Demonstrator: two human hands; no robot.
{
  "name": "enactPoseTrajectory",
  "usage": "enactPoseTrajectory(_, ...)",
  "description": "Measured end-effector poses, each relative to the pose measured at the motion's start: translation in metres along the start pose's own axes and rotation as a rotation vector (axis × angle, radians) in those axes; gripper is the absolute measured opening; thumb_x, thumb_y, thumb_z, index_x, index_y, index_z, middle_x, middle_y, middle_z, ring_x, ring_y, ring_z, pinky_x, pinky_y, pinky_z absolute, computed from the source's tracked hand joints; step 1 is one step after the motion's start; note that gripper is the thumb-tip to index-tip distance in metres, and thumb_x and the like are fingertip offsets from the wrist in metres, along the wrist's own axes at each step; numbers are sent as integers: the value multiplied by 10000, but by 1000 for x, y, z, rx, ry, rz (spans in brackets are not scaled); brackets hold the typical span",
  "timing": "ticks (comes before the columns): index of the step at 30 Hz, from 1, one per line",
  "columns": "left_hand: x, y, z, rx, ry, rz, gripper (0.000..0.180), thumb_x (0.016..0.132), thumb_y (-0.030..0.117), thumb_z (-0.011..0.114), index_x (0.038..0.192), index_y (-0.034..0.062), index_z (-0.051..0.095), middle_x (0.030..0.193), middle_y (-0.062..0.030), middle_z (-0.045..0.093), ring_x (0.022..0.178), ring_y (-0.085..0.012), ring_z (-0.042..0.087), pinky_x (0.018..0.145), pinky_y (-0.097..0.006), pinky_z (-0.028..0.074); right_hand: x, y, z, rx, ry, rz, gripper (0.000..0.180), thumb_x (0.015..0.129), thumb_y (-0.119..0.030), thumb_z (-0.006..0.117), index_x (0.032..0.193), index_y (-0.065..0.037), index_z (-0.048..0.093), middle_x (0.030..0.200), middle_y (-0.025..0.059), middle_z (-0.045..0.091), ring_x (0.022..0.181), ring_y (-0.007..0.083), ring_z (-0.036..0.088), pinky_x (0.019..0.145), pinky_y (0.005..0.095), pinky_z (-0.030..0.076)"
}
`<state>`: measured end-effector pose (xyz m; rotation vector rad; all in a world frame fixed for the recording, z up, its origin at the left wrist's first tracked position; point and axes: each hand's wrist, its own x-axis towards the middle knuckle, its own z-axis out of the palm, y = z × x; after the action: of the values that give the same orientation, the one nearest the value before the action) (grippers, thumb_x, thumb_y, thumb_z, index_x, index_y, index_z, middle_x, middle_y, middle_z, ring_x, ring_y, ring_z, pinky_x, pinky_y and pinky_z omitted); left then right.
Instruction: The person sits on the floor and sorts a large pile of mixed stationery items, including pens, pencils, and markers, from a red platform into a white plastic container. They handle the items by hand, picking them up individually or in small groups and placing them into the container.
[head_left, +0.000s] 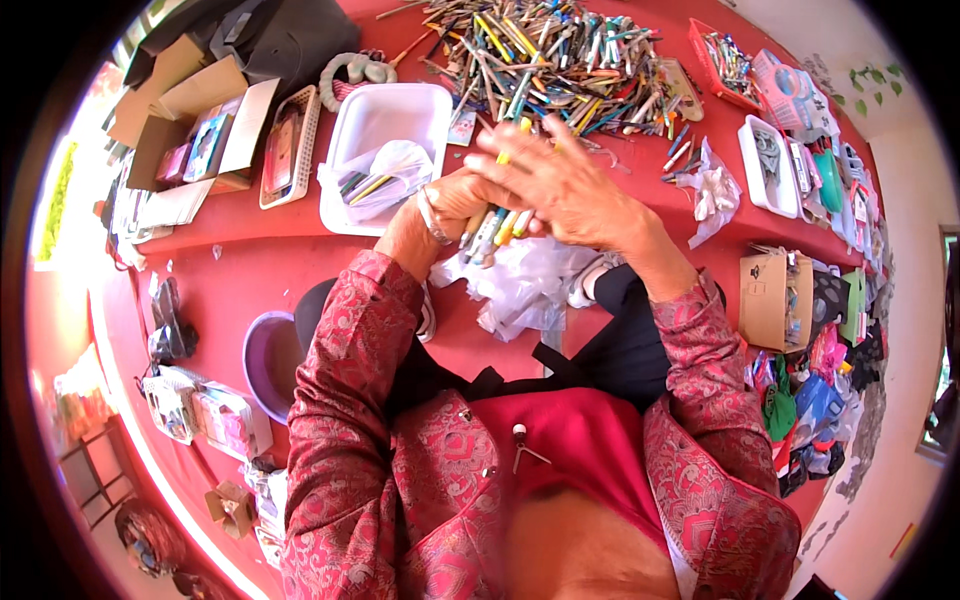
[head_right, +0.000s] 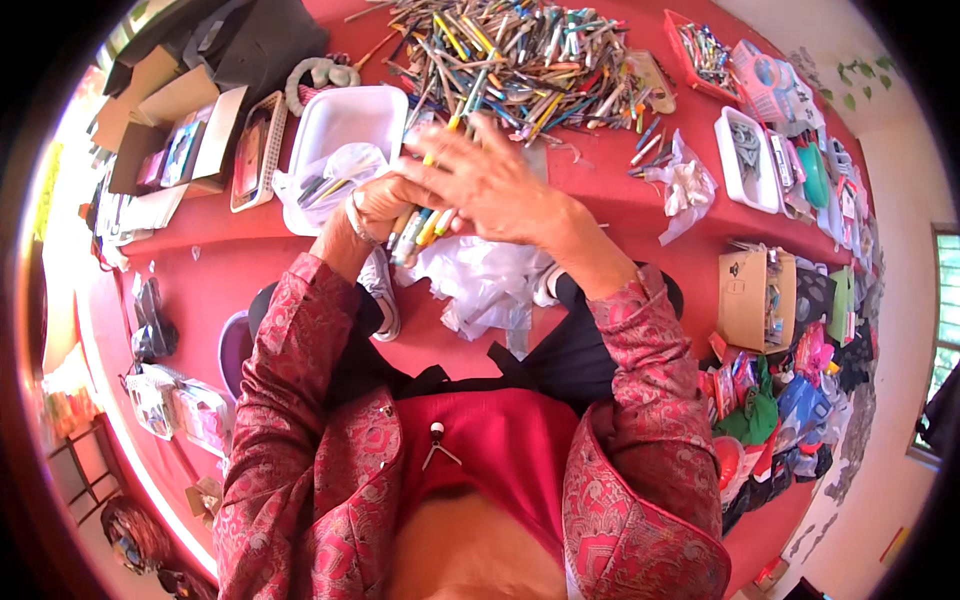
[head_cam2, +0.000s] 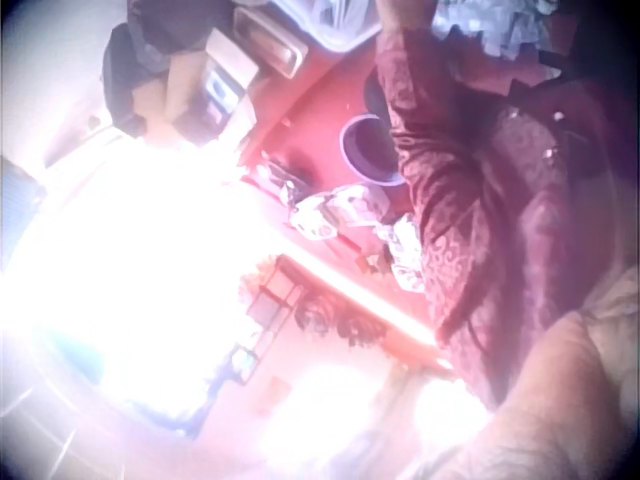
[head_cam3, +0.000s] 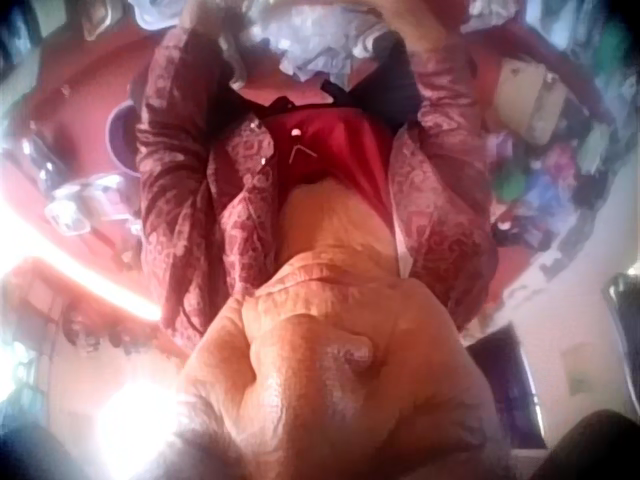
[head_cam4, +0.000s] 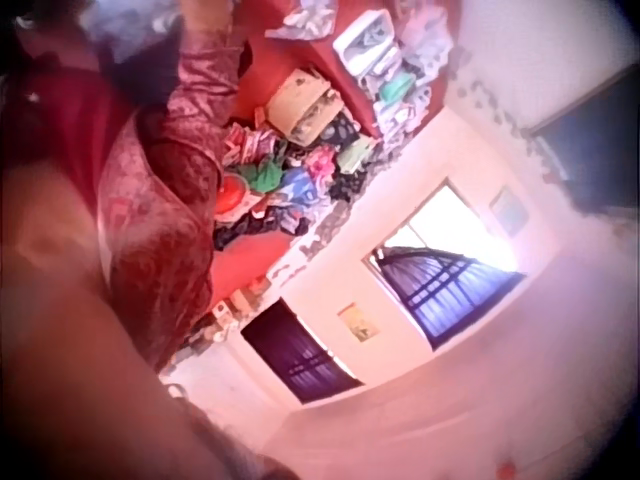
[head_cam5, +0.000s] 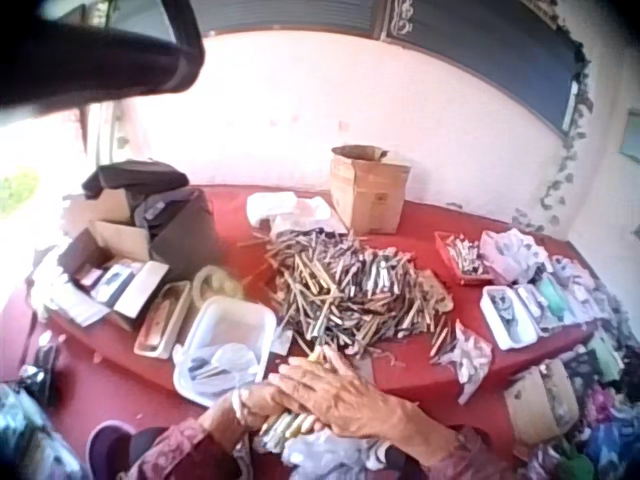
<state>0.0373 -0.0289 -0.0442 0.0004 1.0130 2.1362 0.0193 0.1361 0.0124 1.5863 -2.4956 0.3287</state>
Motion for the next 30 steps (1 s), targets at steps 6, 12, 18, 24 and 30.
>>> enactPoseTrajectory(6, 9, 6, 9, 27, 224, 294, 195, 763, 58, 564, 949, 5, 537, 781, -88, 593, 666, -178, 595, 572, -296, 494, -17, 45, 18, 1463, 326, 723, 534, 736, -211, 639, 1181, -26, 409, 1154, 82, 477, 1042, 181, 472, 880, 314, 389)
enactPoseTrajectory(12, 7, -11, -2, 942, 117, 656, 260, 678, 31, 567, 935, 56, 598, 881, -110, 588, 812, -217, 572, 723, -330, 467, 12, 10, 49, 1952, 89, 533, 637, 753, -280, 629, 1235, 26, 347, 1178, 124, 475, 1049, 200, 484, 916, 321, 363)
enactPoseTrajectory(18, 1, -16, 8, -131, -48, 198, 161, 696, -14, 600, 846, -7, 539, 720, -119, 587, 629, -226, 604, 519, -343, 509, 23, 7, 46, 1835, 46, 709, 311, 708, -150, 586, 960, 22, 522, 1009, 179, 555, 869, 224, 565, 774, 309, 462)
enactPoseTrajectory(24, -21, -5, 7, -27, -26, 130, 175, 747, 121, 610, 836, -19, 553, 731, -129, 596, 617, -217, 599, 542, -332, 507, 29, -6, 44, 1980, 178, 756, 174, 750, -88, 584, 899, -23, 523, 976, 174, 570, 749, 180, 578, 596, 259, 500)
enactPoseTrajectory(30, -27, 4, 13, -21, 14, 171, 226, 773, 164, 602, 893, -16, 537, 765, -120, 594, 671, -206, 598, 600, -318, 505, 36, -8, 39, 2085, 352, 735, 200, 787, -119, 582, 948, -42, 494, 811, 126, 592, 863, 238, 579, 775, 360, 472)
